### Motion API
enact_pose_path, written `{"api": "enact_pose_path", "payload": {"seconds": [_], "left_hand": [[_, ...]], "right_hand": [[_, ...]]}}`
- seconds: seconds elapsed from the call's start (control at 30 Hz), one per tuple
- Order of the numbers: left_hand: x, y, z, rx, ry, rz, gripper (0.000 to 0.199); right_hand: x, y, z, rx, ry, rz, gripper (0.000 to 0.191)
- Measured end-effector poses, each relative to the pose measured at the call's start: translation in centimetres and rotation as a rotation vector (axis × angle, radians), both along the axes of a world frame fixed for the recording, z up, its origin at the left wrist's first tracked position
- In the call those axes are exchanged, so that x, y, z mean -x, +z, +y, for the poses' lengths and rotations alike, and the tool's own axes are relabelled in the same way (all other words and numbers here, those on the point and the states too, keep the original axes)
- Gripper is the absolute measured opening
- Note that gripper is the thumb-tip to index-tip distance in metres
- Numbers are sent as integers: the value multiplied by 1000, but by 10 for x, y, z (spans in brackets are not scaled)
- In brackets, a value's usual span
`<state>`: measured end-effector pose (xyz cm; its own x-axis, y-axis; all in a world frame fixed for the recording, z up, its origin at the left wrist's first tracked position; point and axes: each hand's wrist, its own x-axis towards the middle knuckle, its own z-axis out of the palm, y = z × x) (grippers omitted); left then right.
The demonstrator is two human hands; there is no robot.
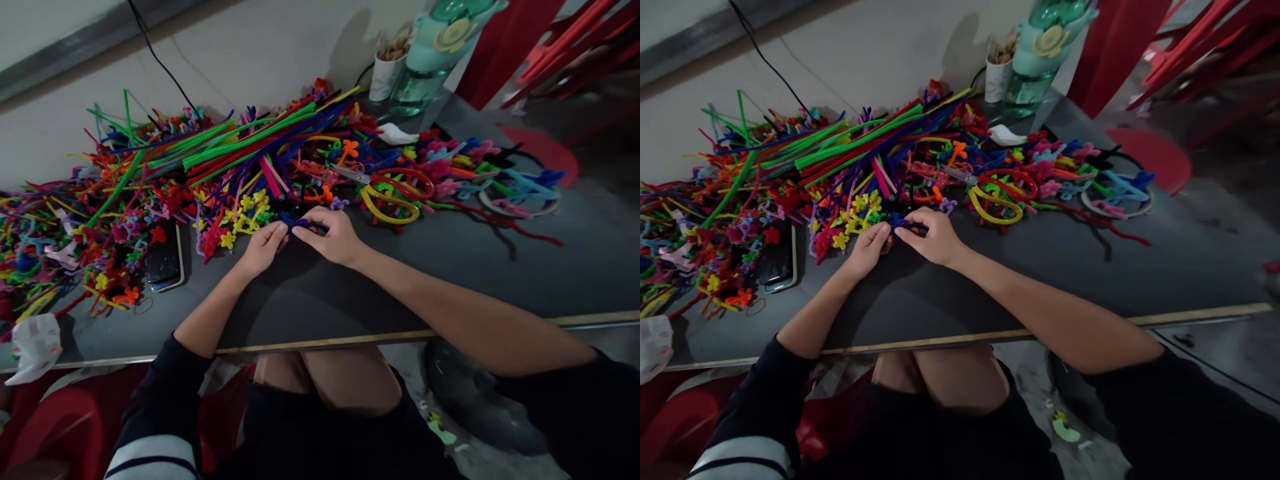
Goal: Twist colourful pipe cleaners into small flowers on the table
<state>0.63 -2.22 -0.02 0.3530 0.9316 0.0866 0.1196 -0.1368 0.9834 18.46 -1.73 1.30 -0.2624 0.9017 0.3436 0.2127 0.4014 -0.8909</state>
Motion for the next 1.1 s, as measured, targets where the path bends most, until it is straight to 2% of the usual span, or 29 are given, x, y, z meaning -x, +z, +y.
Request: {"api": "enact_pose_path", "payload": {"seconds": [0.07,0.13,0.2,0.3,0.37,0.43,0.53,0.63,0.73,0.83,0.97,1.1], "left_hand": [[2,0,1,-28,-10,-21,54],[2,1,0,-43,-17,-49,53],[0,2,-1,-34,-8,-61,53],[-4,2,-4,0,38,-45,56],[-6,2,-5,29,80,-40,56],[-7,1,-4,57,121,-49,55],[-7,-1,-1,91,147,-64,52],[-6,-2,1,103,121,-54,46],[-7,-3,0,58,107,-60,42],[-8,-2,-3,-61,148,-121,40],[-4,-2,-5,-257,303,-121,38],[2,1,-4,-427,403,-9,33]], "right_hand": [[5,-2,-2,203,72,132,34],[9,-4,-4,287,119,219,36],[9,-6,-5,213,66,217,32],[6,-10,0,-114,-64,76,24],[2,-15,9,-277,-90,18,21],[-5,-20,23,-254,-178,56,22],[-17,-28,44,-157,-504,134,31],[-25,-26,48,-290,-620,92,31],[-20,-14,32,-481,-544,-8,26],[-7,-2,8,-503,-372,-35,23],[3,2,-10,-272,-258,1,24],[4,0,-11,-84,-128,-7,27]]}}
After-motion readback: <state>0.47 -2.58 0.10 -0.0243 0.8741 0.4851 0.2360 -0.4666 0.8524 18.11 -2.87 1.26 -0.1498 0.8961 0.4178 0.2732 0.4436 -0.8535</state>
